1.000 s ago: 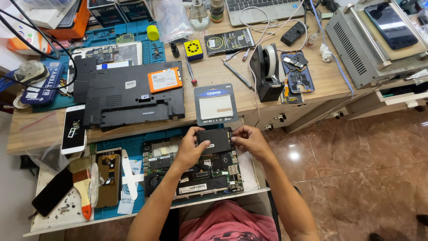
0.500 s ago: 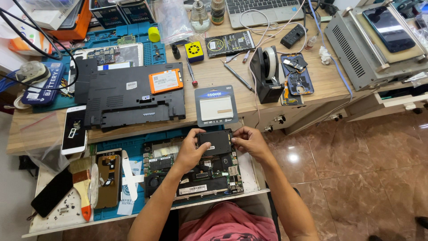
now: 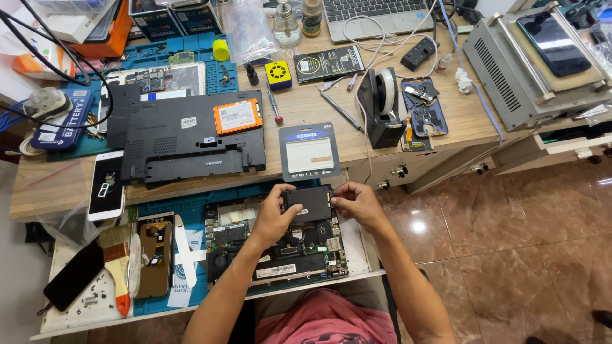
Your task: The person handles a new SSD and an old hard drive, then installs the SSD into a laptop chassis. They use a screwdriver to secure the drive in place.
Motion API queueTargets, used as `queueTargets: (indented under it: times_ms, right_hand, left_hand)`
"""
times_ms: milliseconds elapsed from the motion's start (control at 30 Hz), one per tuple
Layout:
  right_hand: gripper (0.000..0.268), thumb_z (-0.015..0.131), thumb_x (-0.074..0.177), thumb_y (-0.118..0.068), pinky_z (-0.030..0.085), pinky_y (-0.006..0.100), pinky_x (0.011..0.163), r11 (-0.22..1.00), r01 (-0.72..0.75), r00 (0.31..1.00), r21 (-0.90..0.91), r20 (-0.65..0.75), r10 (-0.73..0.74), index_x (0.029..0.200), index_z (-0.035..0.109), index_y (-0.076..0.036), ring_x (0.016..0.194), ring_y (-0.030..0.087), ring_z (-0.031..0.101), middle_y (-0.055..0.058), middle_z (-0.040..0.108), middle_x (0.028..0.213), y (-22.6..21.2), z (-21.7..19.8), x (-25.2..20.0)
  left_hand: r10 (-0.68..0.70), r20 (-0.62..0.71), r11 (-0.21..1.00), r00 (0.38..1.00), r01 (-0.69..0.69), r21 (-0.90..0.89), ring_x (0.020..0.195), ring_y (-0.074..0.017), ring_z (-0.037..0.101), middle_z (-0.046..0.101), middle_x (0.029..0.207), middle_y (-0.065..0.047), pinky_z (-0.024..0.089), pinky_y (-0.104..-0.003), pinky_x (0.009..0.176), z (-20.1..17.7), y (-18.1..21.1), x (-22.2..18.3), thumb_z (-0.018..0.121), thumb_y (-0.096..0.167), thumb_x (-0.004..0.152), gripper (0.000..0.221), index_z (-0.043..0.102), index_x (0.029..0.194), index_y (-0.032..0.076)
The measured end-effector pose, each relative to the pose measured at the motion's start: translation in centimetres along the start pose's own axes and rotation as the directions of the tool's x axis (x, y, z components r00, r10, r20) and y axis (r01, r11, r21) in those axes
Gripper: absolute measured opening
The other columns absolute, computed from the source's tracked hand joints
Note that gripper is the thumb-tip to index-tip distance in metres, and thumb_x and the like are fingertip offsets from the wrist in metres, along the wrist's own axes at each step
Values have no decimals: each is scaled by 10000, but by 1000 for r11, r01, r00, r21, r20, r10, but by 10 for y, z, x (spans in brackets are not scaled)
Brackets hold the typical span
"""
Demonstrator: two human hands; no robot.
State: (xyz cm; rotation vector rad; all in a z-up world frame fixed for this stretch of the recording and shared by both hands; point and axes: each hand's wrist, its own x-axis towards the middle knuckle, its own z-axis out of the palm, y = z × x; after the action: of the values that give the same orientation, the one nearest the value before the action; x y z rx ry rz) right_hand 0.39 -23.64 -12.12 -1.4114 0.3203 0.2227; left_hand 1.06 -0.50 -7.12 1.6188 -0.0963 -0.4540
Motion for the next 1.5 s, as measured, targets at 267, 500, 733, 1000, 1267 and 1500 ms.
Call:
queueTargets:
  times_ms: [267, 500, 733, 1000, 1267, 1500]
  right_hand:
    - [233, 747, 677, -22, 538, 205, 468, 1000, 1, 1000, -13, -7, -1, 881, 651, 37, 534, 155, 642, 147, 634, 615, -3, 2, -2]
    - [223, 756, 668, -8, 542, 218, 452, 1000, 28, 999, -7, -43, -28, 862, 661, 47, 527, 159, 642, 157, 639, 604, -14, 9, -11]
    - [223, 761, 660, -14, 539, 208, 453, 999, 31, 998, -16, -49, -32, 859, 670, 31, 513, 137, 636, 134, 638, 591, -4, 7, -3]
    - [222, 759, 646, 4, 542, 197, 476, 999, 42, 998, -8, -46, -42, 848, 674, 42, 527, 130, 634, 133, 641, 599, -8, 9, -5]
    - [209, 767, 658, 0, 548, 223, 499, 996, 85, 992, -28, -91, -87, 845, 684, 40, 561, 130, 627, 148, 657, 635, -9, 14, -8]
    - [234, 758, 675, -16, 549, 207, 494, 999, 48, 997, 1, -53, -48, 890, 677, 30, 556, 122, 631, 124, 661, 658, -7, 9, -7]
  left_hand:
    - [54, -20, 994, 998, -52, 94, 848, -351, 650, 624, 939, -289, 569, -425, 642, 3, 3, -2, 592, 58, 849, 375, 457, 1197, 21]
    - [81, -68, 984, 994, -69, 165, 880, -327, 651, 653, 927, -253, 557, -398, 668, 10, 10, -5, 624, 87, 833, 373, 492, 1181, 58]
    - [128, -80, 979, 989, -112, 172, 879, -325, 649, 662, 909, -247, 537, -400, 683, 10, 1, -2, 644, 85, 818, 370, 512, 1163, 60]
    - [157, -85, 973, 984, -139, 184, 874, -370, 647, 658, 917, -250, 533, -429, 685, 11, 0, -2, 646, 83, 816, 348, 532, 1145, 62]
    - [178, -102, 968, 979, -156, 195, 887, -374, 640, 655, 929, -244, 533, -440, 693, 15, 1, -3, 637, 92, 825, 341, 532, 1148, 59]
    - [142, -86, 982, 986, -130, 135, 818, -311, 650, 657, 880, -237, 525, -402, 655, 13, 0, 1, 639, 76, 825, 344, 529, 1151, 64]
